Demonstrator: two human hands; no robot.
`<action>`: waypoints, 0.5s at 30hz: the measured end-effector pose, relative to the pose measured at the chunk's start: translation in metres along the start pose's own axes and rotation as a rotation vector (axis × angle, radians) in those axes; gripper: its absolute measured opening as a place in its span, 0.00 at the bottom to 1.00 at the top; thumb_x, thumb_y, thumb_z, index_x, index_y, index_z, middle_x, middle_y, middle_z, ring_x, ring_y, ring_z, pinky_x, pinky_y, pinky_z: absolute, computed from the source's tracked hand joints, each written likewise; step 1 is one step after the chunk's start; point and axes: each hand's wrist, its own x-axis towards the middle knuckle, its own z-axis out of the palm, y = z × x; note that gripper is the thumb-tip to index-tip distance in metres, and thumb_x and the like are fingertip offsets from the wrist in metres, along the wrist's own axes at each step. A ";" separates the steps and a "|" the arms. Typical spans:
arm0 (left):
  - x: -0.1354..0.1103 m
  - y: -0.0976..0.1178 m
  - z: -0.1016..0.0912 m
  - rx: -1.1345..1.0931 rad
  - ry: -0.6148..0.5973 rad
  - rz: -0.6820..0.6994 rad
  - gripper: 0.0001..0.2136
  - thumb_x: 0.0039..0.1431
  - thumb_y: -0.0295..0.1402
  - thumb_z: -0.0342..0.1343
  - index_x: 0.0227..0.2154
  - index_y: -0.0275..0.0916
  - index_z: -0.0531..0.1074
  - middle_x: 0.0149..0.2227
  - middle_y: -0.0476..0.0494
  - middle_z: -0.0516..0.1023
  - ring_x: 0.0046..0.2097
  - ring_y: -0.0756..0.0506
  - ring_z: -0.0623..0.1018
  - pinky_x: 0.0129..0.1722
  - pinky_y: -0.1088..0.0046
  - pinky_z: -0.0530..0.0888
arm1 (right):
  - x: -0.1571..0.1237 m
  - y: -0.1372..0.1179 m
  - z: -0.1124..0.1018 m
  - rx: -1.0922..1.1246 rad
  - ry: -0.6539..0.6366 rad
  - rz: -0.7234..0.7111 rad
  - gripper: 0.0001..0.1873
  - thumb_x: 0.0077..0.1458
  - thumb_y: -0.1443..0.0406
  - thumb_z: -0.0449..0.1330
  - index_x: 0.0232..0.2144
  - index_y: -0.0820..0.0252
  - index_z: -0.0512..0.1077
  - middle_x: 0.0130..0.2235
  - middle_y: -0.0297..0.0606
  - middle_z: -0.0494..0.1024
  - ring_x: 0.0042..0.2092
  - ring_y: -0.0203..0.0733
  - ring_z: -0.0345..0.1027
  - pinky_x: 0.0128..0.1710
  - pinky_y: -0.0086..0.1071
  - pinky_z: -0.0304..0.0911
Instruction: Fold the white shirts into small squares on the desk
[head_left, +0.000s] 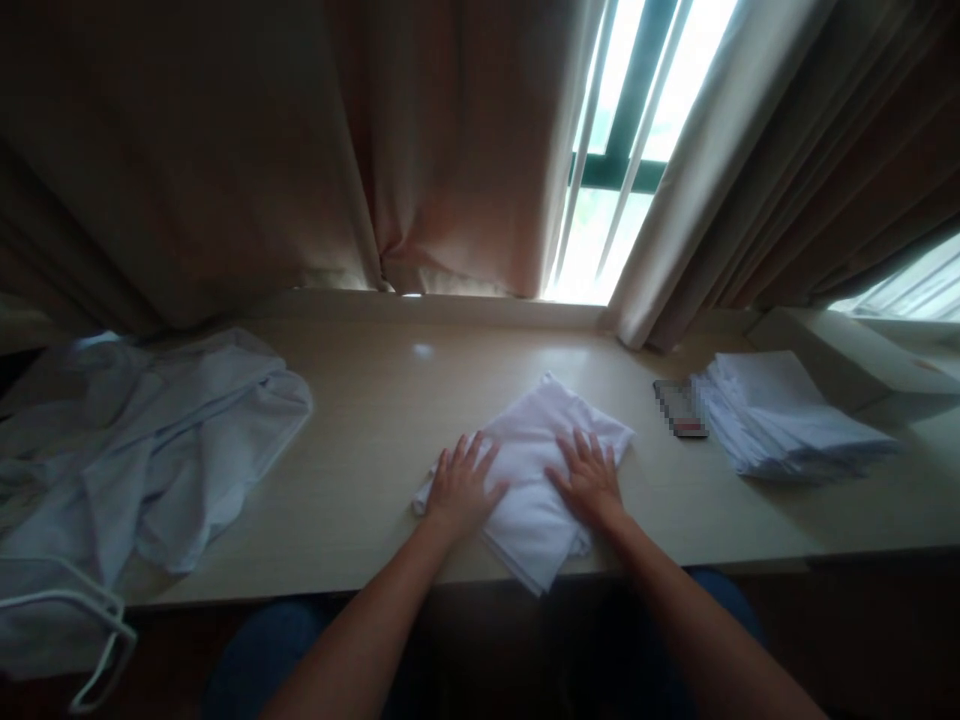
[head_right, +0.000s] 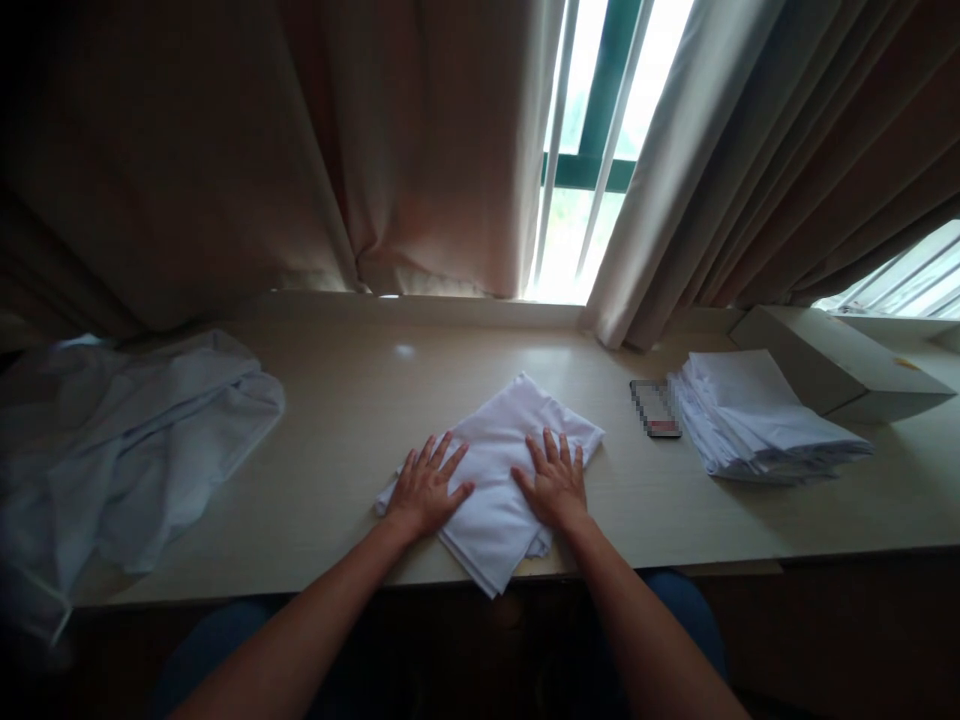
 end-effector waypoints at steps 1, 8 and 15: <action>0.002 0.000 0.001 -0.003 0.006 0.001 0.30 0.59 0.55 0.41 0.64 0.54 0.51 0.68 0.49 0.48 0.68 0.38 0.47 0.64 0.51 0.47 | 0.002 0.000 0.001 -0.001 0.012 0.000 0.35 0.60 0.42 0.41 0.65 0.45 0.50 0.69 0.35 0.41 0.68 0.52 0.30 0.63 0.53 0.24; 0.010 0.001 0.006 -0.028 0.010 0.020 0.31 0.59 0.56 0.39 0.64 0.53 0.50 0.69 0.49 0.46 0.68 0.38 0.46 0.65 0.50 0.46 | 0.003 0.002 0.012 -0.030 0.069 0.016 0.35 0.61 0.42 0.41 0.65 0.47 0.50 0.69 0.36 0.42 0.68 0.53 0.31 0.63 0.54 0.26; 0.011 0.003 0.002 -0.030 -0.027 0.008 0.31 0.59 0.56 0.40 0.64 0.52 0.51 0.69 0.49 0.46 0.68 0.38 0.46 0.65 0.50 0.46 | 0.004 0.002 0.013 -0.046 0.078 0.014 0.35 0.61 0.43 0.41 0.65 0.47 0.51 0.69 0.36 0.43 0.68 0.53 0.31 0.63 0.54 0.28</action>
